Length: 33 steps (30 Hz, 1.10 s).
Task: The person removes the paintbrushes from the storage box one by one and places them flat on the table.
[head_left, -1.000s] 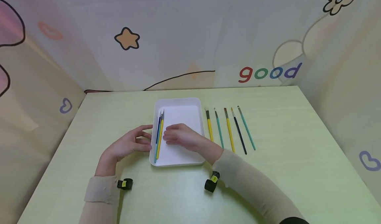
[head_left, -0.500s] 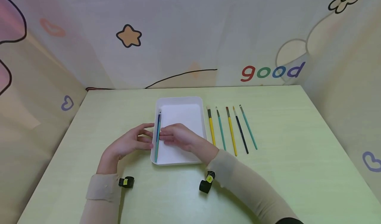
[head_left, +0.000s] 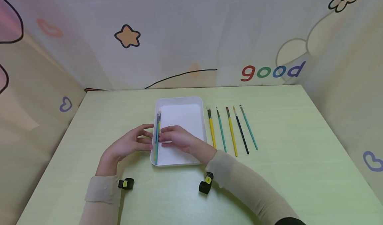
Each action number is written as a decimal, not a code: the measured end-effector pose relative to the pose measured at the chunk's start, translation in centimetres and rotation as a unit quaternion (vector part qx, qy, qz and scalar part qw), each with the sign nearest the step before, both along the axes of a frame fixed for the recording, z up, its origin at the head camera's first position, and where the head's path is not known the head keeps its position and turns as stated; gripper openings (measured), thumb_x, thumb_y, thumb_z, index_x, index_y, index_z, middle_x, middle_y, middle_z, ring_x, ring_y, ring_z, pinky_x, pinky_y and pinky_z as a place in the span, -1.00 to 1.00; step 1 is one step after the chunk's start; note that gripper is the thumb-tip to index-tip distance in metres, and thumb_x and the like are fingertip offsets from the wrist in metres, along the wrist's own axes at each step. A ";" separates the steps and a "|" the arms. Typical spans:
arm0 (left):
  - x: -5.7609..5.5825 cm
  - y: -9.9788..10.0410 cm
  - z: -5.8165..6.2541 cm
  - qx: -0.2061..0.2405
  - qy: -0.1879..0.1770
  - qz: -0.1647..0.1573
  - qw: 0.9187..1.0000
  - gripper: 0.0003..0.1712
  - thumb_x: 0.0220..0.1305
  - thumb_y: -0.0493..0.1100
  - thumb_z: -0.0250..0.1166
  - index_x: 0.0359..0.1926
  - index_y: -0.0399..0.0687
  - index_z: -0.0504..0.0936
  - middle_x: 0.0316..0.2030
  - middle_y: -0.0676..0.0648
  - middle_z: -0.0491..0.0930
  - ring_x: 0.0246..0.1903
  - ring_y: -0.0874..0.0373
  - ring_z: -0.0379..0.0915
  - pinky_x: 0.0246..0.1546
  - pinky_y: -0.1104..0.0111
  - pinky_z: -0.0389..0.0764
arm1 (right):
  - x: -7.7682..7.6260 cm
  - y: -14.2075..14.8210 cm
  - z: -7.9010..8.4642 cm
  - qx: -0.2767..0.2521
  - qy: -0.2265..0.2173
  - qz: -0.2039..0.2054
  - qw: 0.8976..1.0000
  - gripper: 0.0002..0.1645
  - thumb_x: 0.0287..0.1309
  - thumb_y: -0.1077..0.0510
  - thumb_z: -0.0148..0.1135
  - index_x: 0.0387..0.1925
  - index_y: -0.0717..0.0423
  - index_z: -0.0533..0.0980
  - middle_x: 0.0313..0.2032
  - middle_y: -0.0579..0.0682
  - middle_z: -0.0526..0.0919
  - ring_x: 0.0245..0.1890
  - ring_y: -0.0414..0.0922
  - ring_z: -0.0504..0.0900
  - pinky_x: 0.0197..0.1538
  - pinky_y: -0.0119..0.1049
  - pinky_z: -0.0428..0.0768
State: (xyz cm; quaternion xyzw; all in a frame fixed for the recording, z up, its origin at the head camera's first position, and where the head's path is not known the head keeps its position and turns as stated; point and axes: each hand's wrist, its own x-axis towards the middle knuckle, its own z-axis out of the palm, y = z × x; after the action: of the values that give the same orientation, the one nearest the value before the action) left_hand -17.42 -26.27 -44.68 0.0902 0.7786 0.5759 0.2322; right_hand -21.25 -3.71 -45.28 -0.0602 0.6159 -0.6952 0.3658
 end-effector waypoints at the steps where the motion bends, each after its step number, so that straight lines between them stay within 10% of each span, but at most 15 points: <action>1: 0.0 0.0 0.0 0.000 0.000 0.000 1.000 -0.05 0.26 -0.30 0.46 0.56 -0.09 0.16 0.20 -0.32 0.45 0.11 -0.10 0.59 0.17 0.14 0.52 | 0.0 0.0 0.0 0.002 0.004 0.002 1.000 -0.47 0.41 0.37 0.09 0.34 0.53 0.31 0.05 0.32 0.60 0.00 -0.01 0.60 0.24 -0.07 0.57; 33: 0.1 0.0 0.1 0.005 0.003 -0.004 1.000 -0.07 0.28 -0.31 0.45 0.56 -0.10 0.16 0.19 -0.31 0.45 0.10 -0.11 0.60 0.15 0.16 0.54 | 0.8 -1.8 -0.7 0.057 0.074 -0.037 0.995 -0.47 0.23 0.45 0.33 0.20 0.35 0.41 -0.19 0.13 0.58 -0.31 -0.07 0.65 -0.24 -0.16 0.77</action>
State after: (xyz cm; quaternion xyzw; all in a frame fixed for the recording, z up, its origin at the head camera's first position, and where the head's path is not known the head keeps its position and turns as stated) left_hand -17.29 -26.29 -44.61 0.0961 0.7758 0.5789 0.2320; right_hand -20.44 -5.52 -46.02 -0.0677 0.6819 -0.6654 0.2962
